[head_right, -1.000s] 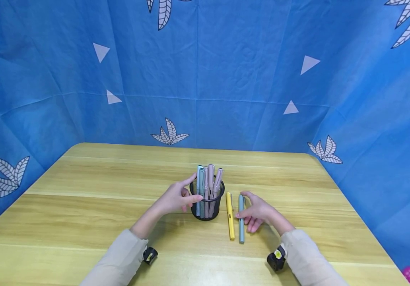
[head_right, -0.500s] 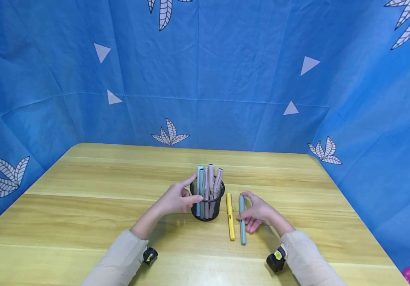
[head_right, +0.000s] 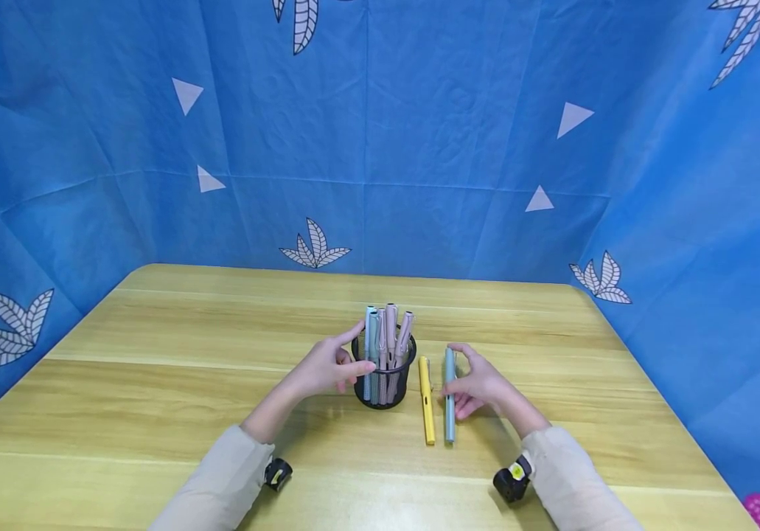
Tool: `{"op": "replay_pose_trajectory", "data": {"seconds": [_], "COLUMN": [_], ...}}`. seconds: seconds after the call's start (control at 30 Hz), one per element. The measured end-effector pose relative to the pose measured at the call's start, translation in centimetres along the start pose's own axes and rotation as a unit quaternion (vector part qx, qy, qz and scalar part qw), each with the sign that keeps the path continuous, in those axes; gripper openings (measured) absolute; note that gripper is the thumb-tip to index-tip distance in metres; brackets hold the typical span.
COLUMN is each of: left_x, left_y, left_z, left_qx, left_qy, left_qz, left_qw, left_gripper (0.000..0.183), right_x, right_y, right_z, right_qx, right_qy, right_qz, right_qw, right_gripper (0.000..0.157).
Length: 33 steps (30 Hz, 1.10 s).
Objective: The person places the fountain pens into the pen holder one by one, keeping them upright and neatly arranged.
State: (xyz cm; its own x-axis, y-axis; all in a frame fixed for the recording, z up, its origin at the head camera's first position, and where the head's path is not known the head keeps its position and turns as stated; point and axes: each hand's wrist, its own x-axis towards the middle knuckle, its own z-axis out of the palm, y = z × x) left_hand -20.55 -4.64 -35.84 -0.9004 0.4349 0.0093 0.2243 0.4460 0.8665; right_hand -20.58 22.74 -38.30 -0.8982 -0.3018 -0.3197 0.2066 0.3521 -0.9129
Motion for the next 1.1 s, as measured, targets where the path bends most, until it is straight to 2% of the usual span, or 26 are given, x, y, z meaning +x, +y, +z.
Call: {"op": "replay_pose_trajectory", "data": {"seconds": [0.7,1.1], "left_x": [0.0,0.1], "left_y": [0.1,0.0], "left_z": [-0.1,0.0], "left_qx": [0.003,0.003], "left_qy": [0.002,0.001], "left_qz": [-0.001,0.0], "left_qw": [1.0,1.0], "left_gripper": [0.08,0.08], "right_x": [-0.6,-0.7], "right_y": [-2.2,-3.7], "right_z": [-0.3,-0.5], "right_qx": [0.053,0.093], "right_qy": [0.059,0.082], "right_qz": [-0.073,-0.116], "right_qw": [0.994,0.985], "right_gripper": [0.083,0.082]}}
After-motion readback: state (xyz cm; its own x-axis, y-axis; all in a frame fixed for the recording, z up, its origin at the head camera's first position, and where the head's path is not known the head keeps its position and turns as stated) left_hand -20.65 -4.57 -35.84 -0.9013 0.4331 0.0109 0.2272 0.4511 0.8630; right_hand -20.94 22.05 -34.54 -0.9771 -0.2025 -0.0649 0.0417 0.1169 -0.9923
